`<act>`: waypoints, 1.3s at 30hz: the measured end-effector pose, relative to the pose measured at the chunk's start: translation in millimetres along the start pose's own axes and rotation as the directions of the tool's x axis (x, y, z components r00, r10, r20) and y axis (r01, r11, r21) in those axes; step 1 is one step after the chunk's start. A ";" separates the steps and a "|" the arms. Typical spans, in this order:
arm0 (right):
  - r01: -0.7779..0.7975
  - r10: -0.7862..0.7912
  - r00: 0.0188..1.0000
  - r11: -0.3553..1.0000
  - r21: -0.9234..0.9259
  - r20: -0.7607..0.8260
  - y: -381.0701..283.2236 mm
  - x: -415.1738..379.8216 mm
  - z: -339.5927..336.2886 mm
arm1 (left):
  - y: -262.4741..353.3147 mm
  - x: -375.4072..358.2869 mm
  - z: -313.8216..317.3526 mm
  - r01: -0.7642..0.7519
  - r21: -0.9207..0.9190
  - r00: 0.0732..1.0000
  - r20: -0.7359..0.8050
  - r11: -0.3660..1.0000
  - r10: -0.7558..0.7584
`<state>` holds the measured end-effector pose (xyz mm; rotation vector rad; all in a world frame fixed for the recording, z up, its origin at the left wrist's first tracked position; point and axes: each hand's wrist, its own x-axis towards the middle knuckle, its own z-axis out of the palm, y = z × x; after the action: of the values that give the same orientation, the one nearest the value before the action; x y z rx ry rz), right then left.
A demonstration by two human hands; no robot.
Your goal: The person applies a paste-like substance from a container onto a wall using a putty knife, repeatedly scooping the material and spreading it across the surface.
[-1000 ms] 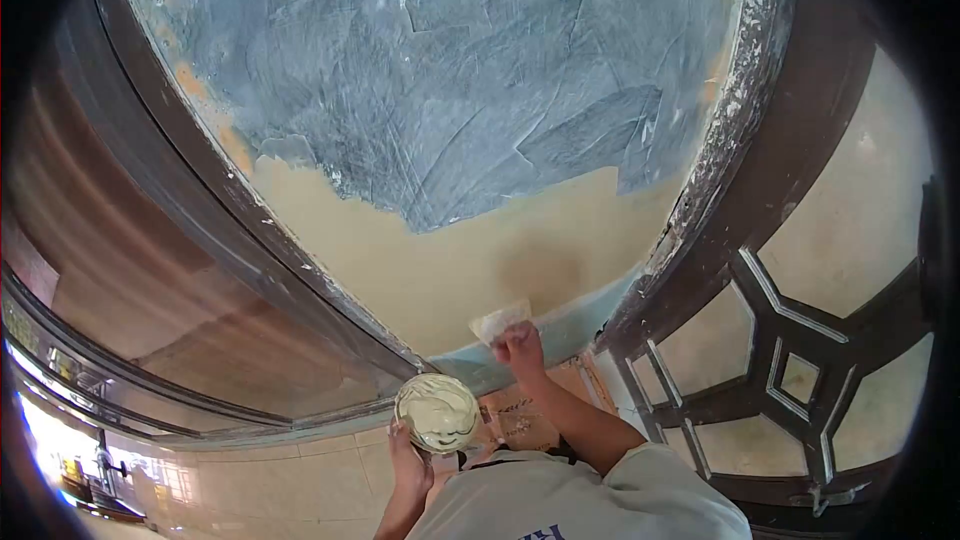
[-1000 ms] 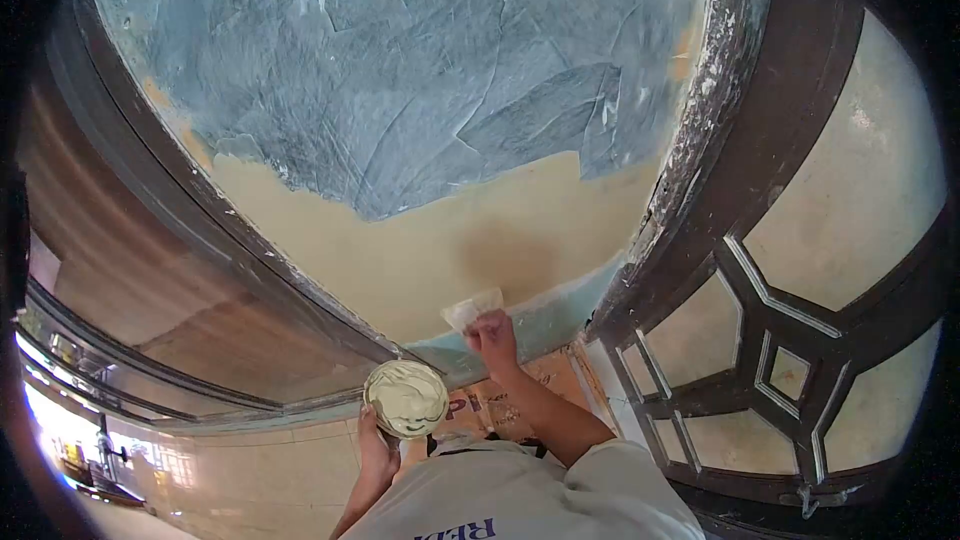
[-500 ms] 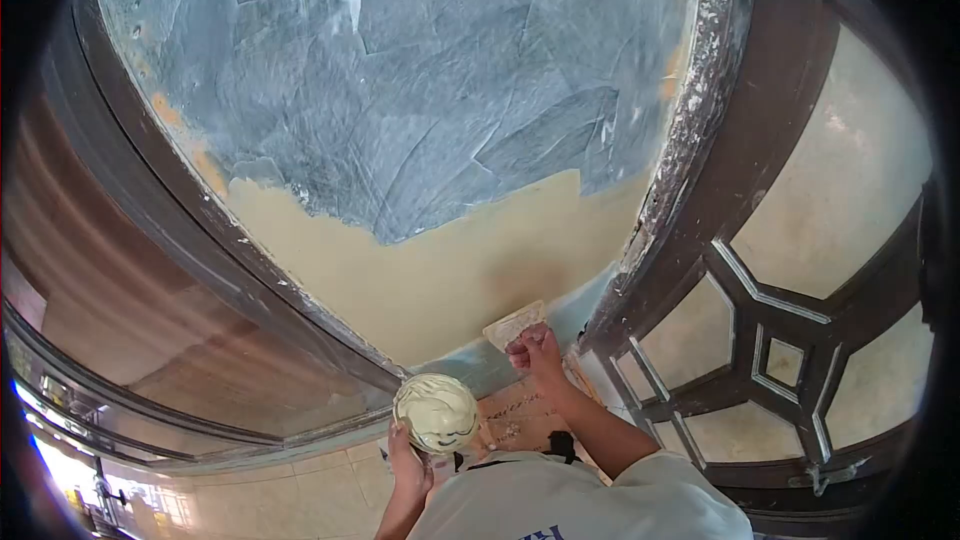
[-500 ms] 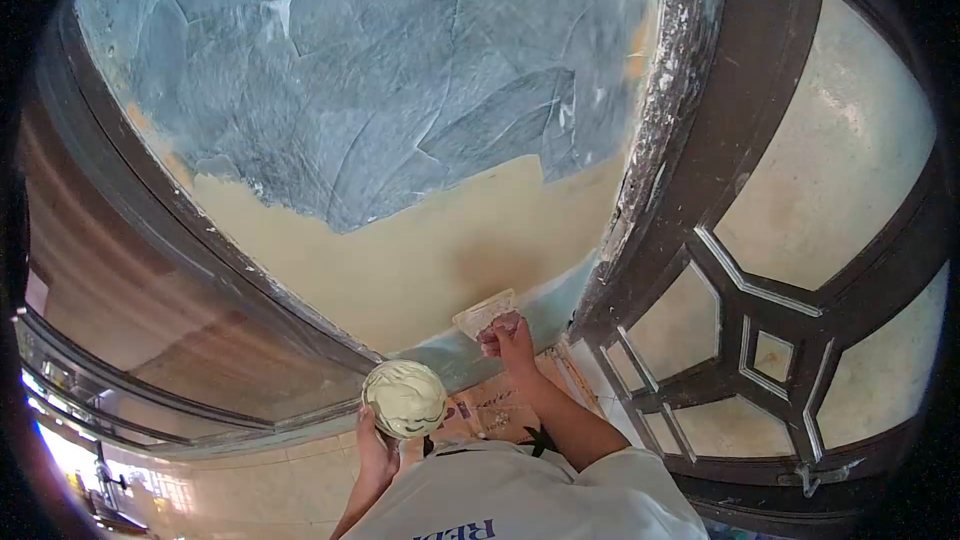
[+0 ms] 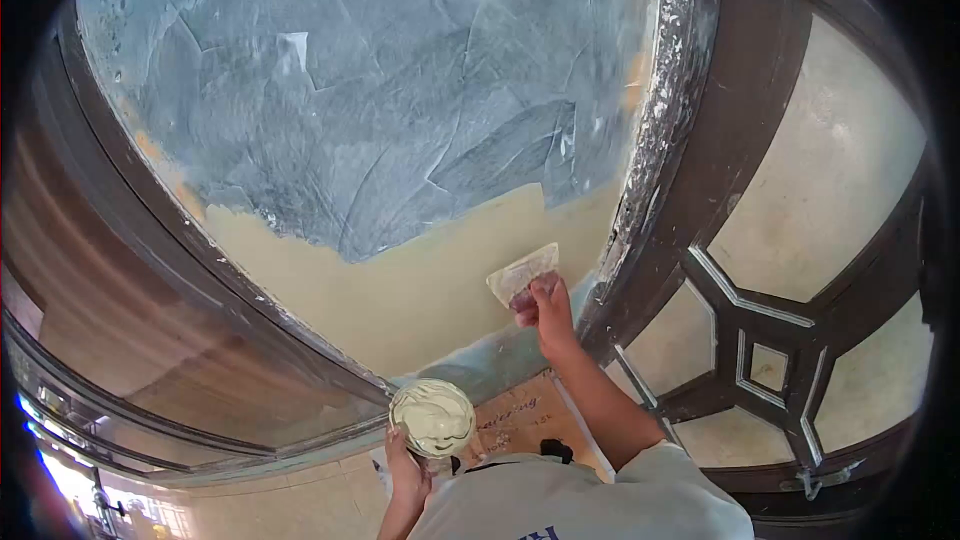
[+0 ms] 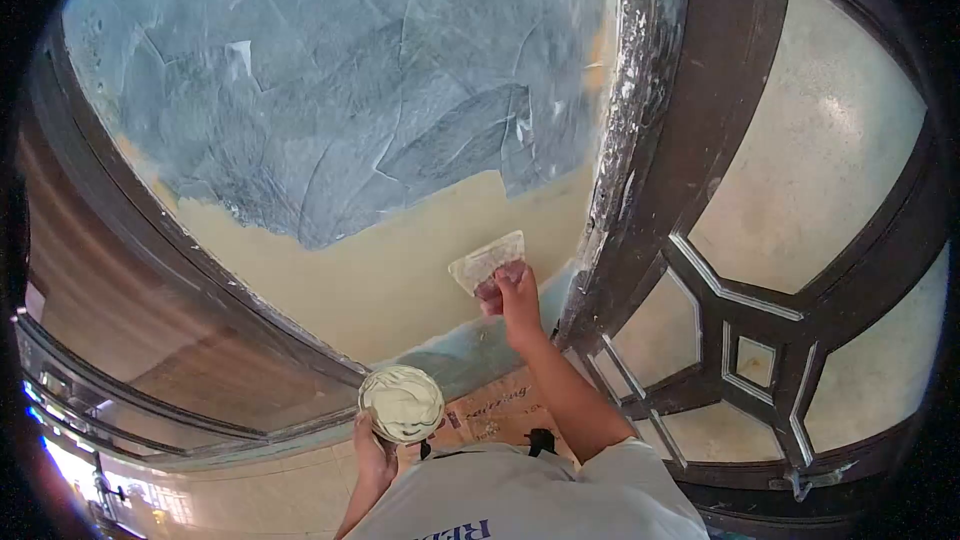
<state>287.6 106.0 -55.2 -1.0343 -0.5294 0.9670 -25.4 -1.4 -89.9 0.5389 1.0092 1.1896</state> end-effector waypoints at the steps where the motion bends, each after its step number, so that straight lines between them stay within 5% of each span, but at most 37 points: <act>1: 0.030 -0.030 0.999 1.000 0.003 0.024 -7.1 4.6 1.4 | -2.2 -0.4 1.6 -0.006 -0.010 1.000 0.001 1.000 0.006; 12: 0.003 -0.003 0.998 1.000 0.003 0.065 -32.6 42.9 -3.0 | -16.9 -8.3 14.7 -0.006 0.044 1.000 -0.013 0.999 0.006; 17: -0.018 0.019 0.999 1.000 0.026 -0.039 52.2 61.7 -50.5 | -26.3 -13.0 22.9 -0.041 0.046 0.999 -0.017 0.998 0.041; 21: -0.319 0.306 0.947 0.935 -0.157 -0.103 159.9 62.8 -132.8 | -29.2 -18.0 34.8 -0.006 0.045 0.998 -0.057 0.999 0.008; 25: -0.414 0.416 0.909 0.907 -0.080 0.005 149.2 46.5 -155.2 | -32.5 -18.6 47.3 0.003 0.039 0.999 -0.047 0.999 -0.001; 27: -0.260 0.254 0.962 0.965 -0.045 -0.102 149.9 57.6 -158.1 | -32.9 -21.0 53.9 0.006 0.050 0.999 -0.051 0.999 -0.004; 31: -0.206 0.206 0.973 0.978 0.011 -0.108 52.8 76.8 -134.6 | -38.6 -21.3 64.3 0.002 0.036 0.999 -0.041 0.999 0.000; 36: 0.023 -0.022 1.000 0.999 0.029 -0.006 -31.6 104.5 -111.7 | -48.9 -19.6 72.8 0.002 0.027 0.999 -0.044 1.000 -0.001; 39: 0.014 -0.014 1.000 1.000 0.000 0.003 -47.6 110.7 -110.4 | -55.8 -19.6 75.2 -0.008 0.021 0.999 -0.050 1.000 0.009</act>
<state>446.6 141.3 -68.6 -1.0277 -0.5387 0.9567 66.9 -26.5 -91.4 0.5330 1.0641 1.2065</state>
